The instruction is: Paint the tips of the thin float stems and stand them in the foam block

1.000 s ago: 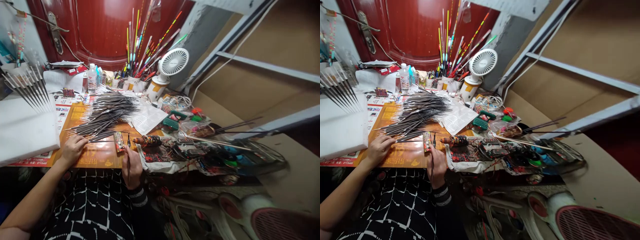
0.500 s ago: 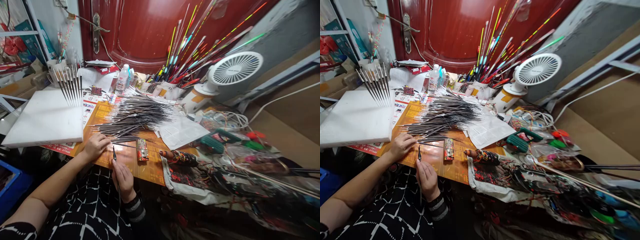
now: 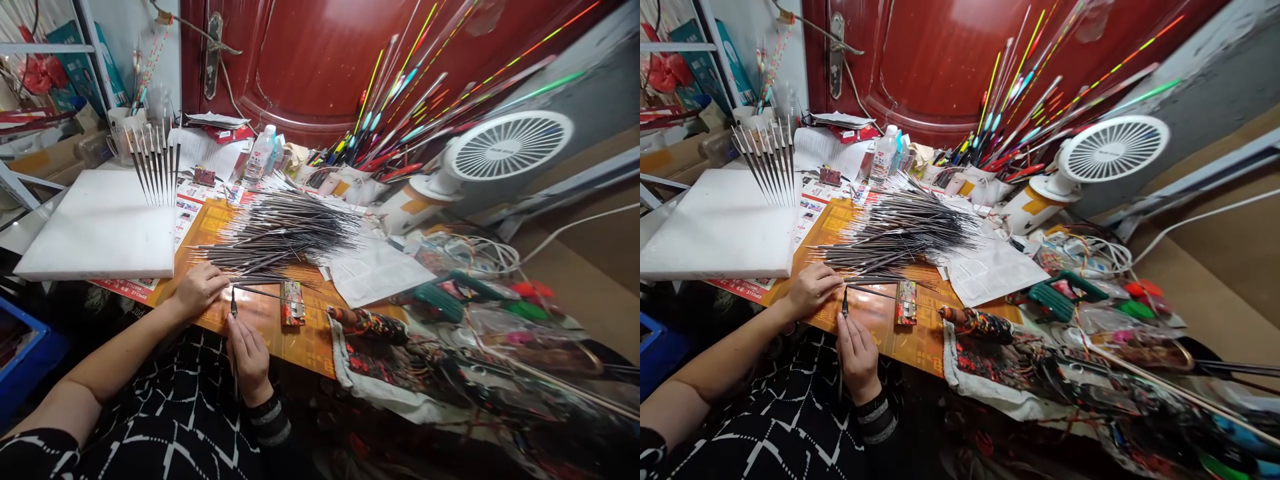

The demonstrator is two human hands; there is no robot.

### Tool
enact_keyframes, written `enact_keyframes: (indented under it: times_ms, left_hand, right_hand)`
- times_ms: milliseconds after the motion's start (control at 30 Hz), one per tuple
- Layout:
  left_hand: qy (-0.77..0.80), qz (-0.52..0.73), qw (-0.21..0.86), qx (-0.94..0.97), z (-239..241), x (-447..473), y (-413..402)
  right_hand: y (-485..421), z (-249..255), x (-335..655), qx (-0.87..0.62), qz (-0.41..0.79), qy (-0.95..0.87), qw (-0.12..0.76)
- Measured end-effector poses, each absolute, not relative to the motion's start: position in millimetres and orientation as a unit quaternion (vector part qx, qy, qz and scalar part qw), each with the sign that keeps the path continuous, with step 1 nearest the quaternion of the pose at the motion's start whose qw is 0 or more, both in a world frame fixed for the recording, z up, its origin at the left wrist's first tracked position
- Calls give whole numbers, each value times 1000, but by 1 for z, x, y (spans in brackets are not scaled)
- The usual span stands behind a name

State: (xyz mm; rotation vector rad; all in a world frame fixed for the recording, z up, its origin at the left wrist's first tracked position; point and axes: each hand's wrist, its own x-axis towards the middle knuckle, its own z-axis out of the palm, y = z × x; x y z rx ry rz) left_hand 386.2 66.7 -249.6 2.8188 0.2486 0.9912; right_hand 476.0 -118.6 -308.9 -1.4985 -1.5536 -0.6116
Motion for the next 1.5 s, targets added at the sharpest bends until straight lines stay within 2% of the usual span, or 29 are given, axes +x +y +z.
enact_keyframes:
  times_ms: [633,867,1067,1267,1500]
  left_hand:
    - [86,318,75,941,-245,385,65]
    - [79,328,71,939,-247,385,68]
    - [62,357,62,930,-245,384,71]
    - [56,361,61,929,-243,385,75]
    - [51,363,48,929,-239,387,77]
  right_hand:
    - [-118,-304,474,-605,-241,-630,424]
    - [-130,-301,484,-574,-237,-639,454]
    - [-162,-299,522,-596,-296,-592,454]
    - [-170,-311,538,-630,-348,-555,418]
    - [-164,-317,536,-642,-340,-548,416]
